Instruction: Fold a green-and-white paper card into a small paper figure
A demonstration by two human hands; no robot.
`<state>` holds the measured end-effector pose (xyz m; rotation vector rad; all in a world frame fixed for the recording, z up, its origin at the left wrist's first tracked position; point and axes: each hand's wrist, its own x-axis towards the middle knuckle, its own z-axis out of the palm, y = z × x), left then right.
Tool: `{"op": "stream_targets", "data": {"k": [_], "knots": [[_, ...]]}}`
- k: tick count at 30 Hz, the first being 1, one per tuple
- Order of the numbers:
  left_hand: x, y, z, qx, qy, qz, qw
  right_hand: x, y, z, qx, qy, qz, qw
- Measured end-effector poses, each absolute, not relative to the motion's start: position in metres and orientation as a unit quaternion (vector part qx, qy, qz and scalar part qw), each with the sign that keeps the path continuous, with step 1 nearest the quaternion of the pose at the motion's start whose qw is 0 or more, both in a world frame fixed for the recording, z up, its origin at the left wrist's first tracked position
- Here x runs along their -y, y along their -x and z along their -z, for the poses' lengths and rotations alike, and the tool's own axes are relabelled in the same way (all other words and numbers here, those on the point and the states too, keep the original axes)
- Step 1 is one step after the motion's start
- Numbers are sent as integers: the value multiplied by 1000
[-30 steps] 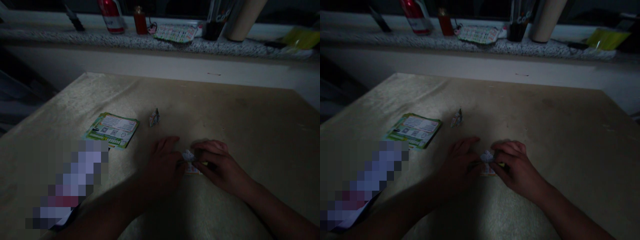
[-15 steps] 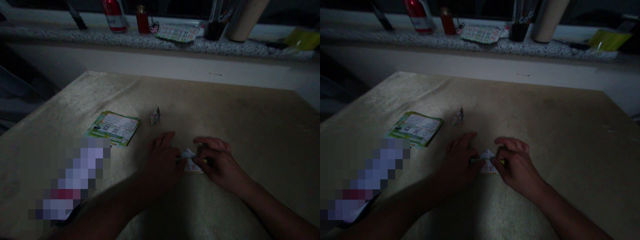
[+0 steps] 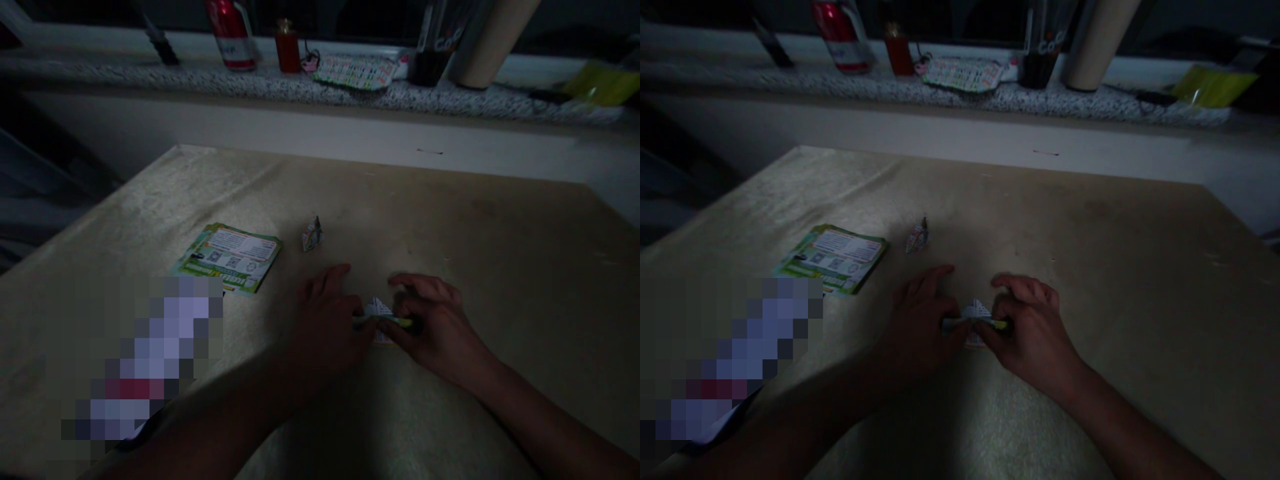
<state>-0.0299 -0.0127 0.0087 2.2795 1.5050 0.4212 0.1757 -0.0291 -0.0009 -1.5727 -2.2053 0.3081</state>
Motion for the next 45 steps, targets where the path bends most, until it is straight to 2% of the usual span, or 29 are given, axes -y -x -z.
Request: {"op": "stream_targets", "data": {"k": [14,27,37,40,45], "knots": [[3,45,-23,-520,-832,-77,178,27,-187,-2,780,587,-118,179],[-6,63,-27,-535,-813,-58,223,26,-225,3,790,570,-148,168],[2,55,-19,-500,-820,-121,251,32,-200,2,815,508,-161,228],[7,47,-16,-488,-818,-143,268,32,-191,2,806,485,-203,271],[6,39,-14,-438,-811,-193,338,34,-186,3,729,488,-339,340]]}}
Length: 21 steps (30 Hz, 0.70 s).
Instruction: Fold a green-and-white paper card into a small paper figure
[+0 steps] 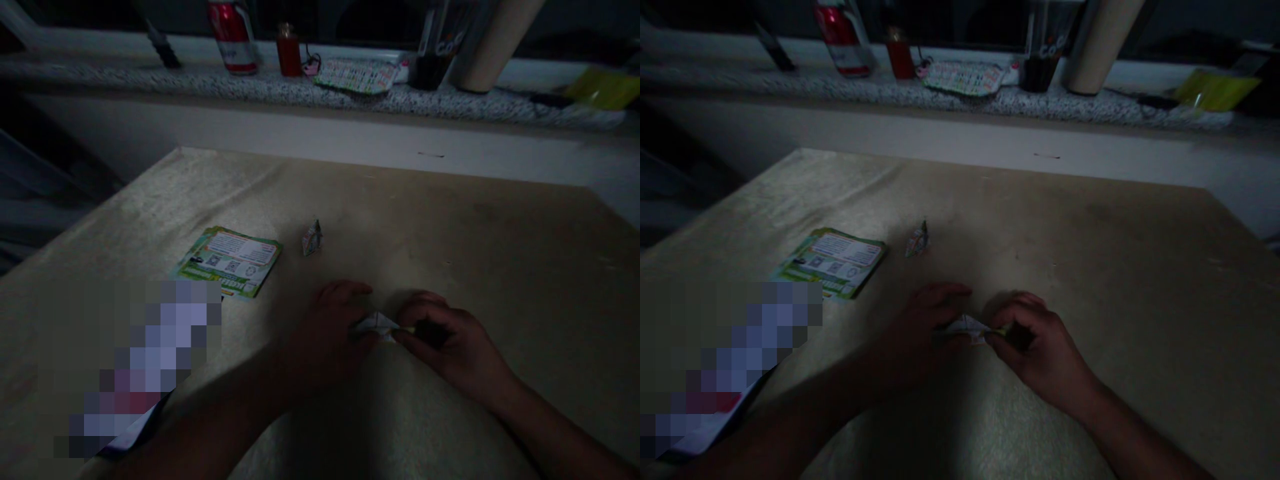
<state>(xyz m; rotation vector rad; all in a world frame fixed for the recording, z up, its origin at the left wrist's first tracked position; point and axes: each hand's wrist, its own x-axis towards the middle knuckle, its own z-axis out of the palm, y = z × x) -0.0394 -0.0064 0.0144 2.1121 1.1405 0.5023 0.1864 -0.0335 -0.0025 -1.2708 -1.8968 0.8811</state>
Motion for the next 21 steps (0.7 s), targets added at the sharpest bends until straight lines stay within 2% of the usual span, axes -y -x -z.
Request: {"op": "stream_targets", "data": {"k": [8,13,21], "knots": [[7,36,-22,-420,-659,-192,593,41,-176,-10,633,470,-505,352],[10,37,-24,-390,-636,-216,629,45,-175,-14,549,452,-603,360],[5,40,-27,-446,-595,-165,648,44,-178,-19,516,447,-636,360]]}}
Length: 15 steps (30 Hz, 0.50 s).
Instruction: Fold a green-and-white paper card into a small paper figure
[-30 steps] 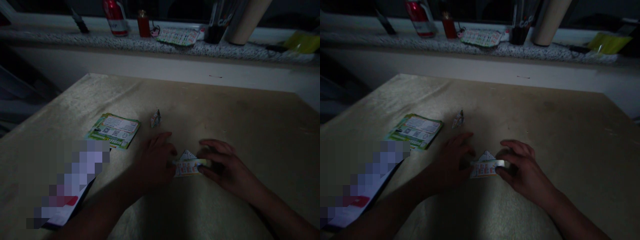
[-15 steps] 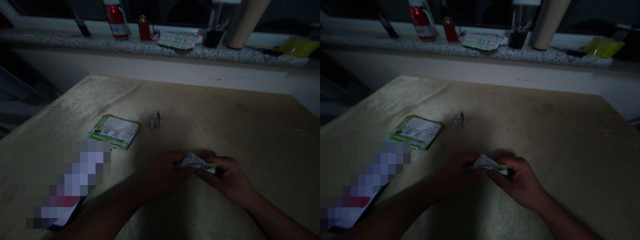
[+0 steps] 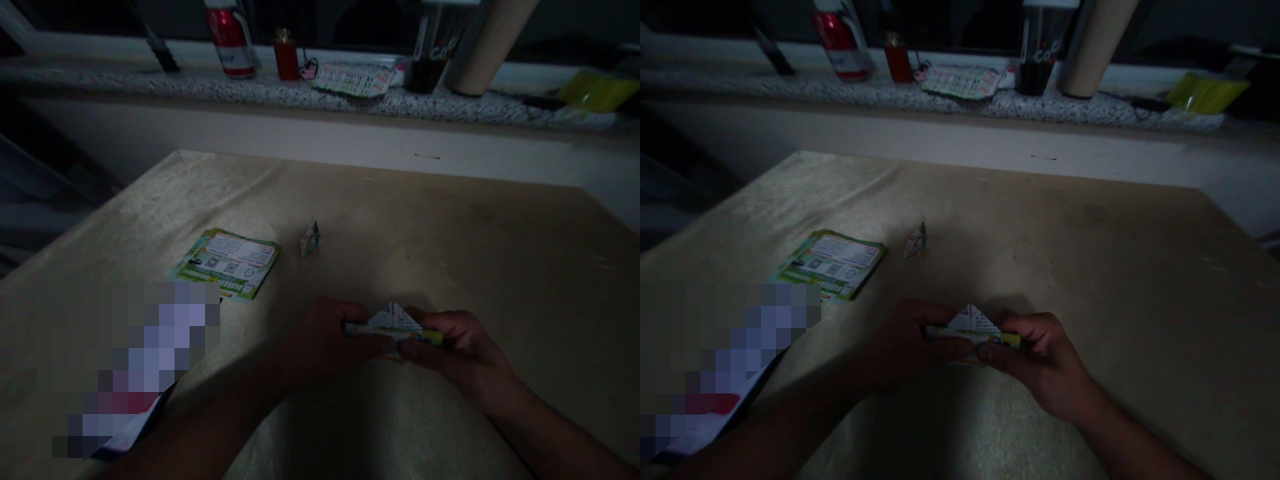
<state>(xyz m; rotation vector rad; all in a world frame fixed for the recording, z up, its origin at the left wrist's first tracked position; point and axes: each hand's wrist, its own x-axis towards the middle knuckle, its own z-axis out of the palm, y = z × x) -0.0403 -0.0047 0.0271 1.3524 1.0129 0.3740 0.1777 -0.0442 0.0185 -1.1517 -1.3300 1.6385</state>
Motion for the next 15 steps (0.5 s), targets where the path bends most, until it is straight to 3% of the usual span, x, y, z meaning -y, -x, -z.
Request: {"op": "stream_targets", "data": {"k": [15], "knots": [[0,45,-21,-444,-599,-220,628,42,-184,-17,526,471,-595,385]]}}
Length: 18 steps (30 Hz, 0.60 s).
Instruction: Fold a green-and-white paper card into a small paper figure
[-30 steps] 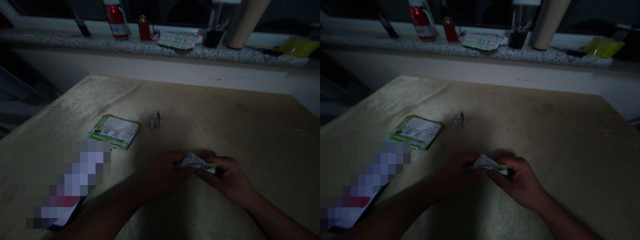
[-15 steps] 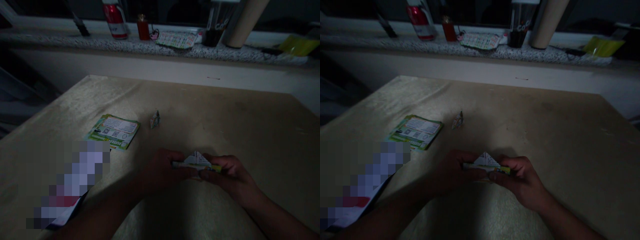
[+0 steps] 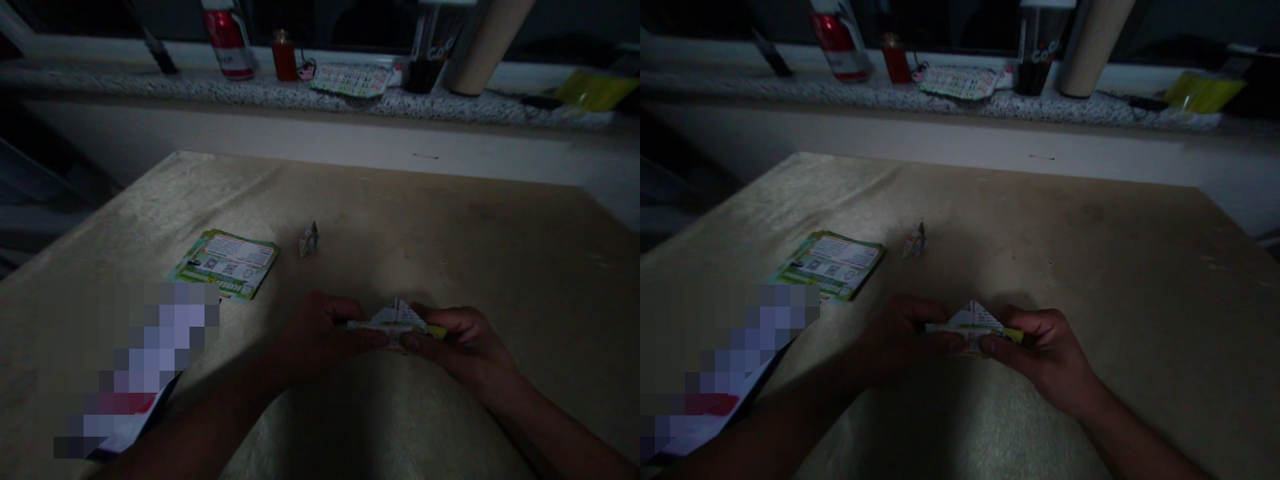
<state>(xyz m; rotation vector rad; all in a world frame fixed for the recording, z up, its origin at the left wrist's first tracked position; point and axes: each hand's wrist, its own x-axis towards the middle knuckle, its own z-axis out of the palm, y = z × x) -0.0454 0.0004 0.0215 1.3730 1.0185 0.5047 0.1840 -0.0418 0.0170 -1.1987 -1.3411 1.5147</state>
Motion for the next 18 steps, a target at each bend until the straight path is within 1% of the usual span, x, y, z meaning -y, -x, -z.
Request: {"op": "stream_targets", "data": {"k": [3,7,11,18], "knots": [[-2,46,-22,-440,-569,-208,663,41,-185,-17,525,461,-595,397],[-6,49,-22,-460,-543,-225,665,40,-186,-19,510,440,-620,402],[-7,51,-22,-438,-534,-238,683,40,-187,-21,509,435,-622,406],[-11,52,-14,-431,-512,-219,710,42,-189,-19,542,389,-618,416]]}}
